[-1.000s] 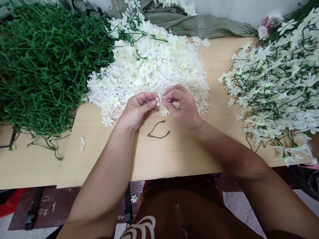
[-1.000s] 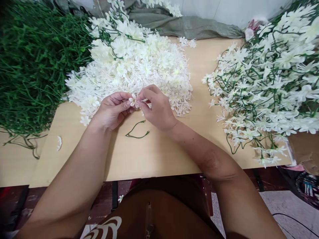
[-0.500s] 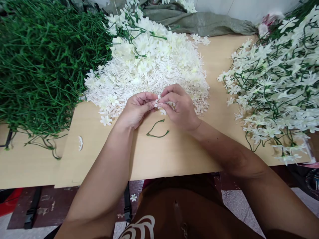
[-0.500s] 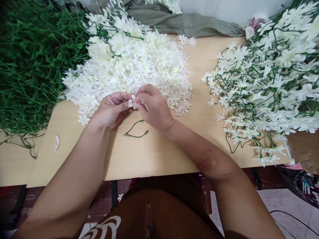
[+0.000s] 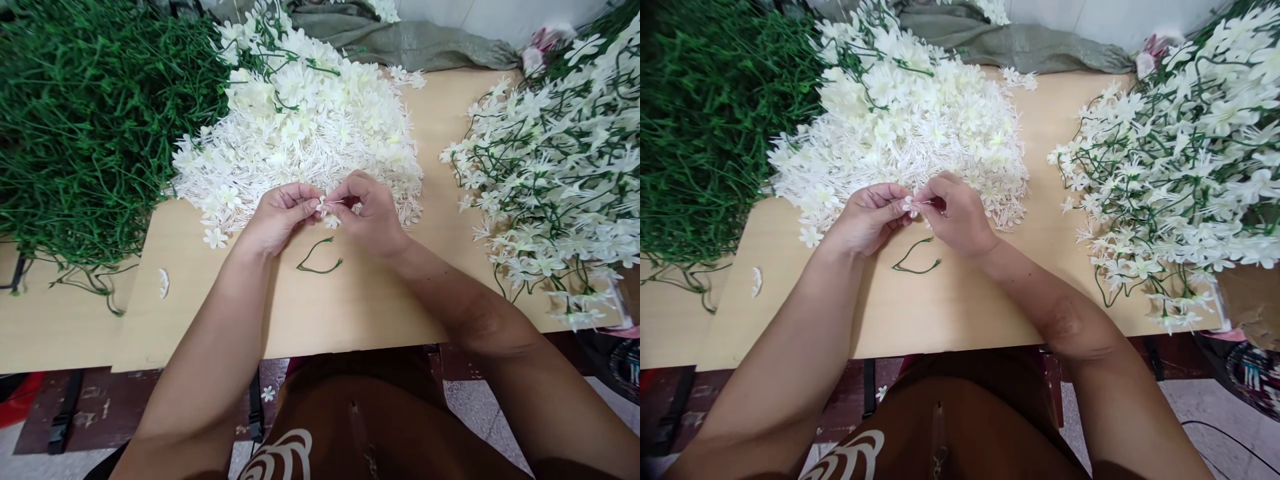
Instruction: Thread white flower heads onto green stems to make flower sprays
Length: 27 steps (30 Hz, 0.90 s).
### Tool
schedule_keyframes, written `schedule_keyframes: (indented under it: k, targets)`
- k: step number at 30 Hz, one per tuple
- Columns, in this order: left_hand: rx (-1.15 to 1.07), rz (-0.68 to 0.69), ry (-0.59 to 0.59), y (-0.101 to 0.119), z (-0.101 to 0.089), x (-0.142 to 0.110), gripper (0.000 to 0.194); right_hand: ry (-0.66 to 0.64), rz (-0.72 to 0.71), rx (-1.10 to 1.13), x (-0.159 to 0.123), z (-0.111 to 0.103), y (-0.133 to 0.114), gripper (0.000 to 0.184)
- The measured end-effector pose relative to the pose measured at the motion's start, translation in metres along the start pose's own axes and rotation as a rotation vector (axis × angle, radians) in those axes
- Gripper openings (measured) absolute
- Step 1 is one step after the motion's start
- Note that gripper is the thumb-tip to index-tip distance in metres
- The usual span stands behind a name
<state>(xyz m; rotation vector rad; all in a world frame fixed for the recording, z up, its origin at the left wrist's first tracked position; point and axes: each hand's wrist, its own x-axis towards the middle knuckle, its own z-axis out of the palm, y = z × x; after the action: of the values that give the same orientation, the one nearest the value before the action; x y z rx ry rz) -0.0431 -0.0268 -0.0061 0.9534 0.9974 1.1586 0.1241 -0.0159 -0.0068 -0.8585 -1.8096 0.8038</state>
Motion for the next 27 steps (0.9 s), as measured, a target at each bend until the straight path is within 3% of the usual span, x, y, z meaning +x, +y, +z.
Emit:
schedule_keyframes:
  k: [3,9,15,19,24,27]
  targets:
    - [0.004,0.009,-0.010,0.000,0.000,0.000,0.035,0.019,0.047,0.052,-0.001,0.002,-0.001,0.021]
    - [-0.002,0.030,-0.026,0.001,0.004,-0.001,0.034,-0.101,0.201,0.329,0.002,0.003,-0.002,0.044]
    - [0.021,0.027,-0.043,0.000,0.006,0.001,0.035,-0.162,0.254,0.466,0.002,0.004,-0.001,0.048]
    - [0.034,0.054,-0.055,0.000,0.006,-0.001,0.042,-0.102,0.249,0.391,0.002,0.002,0.001,0.047]
    - [0.070,0.149,-0.039,0.001,0.009,-0.005,0.038,0.038,0.140,0.154,0.000,0.000,0.000,0.030]
    - [0.128,0.204,-0.009,0.002,0.011,-0.007,0.036,0.045,0.108,0.107,-0.001,0.000,0.000,0.024]
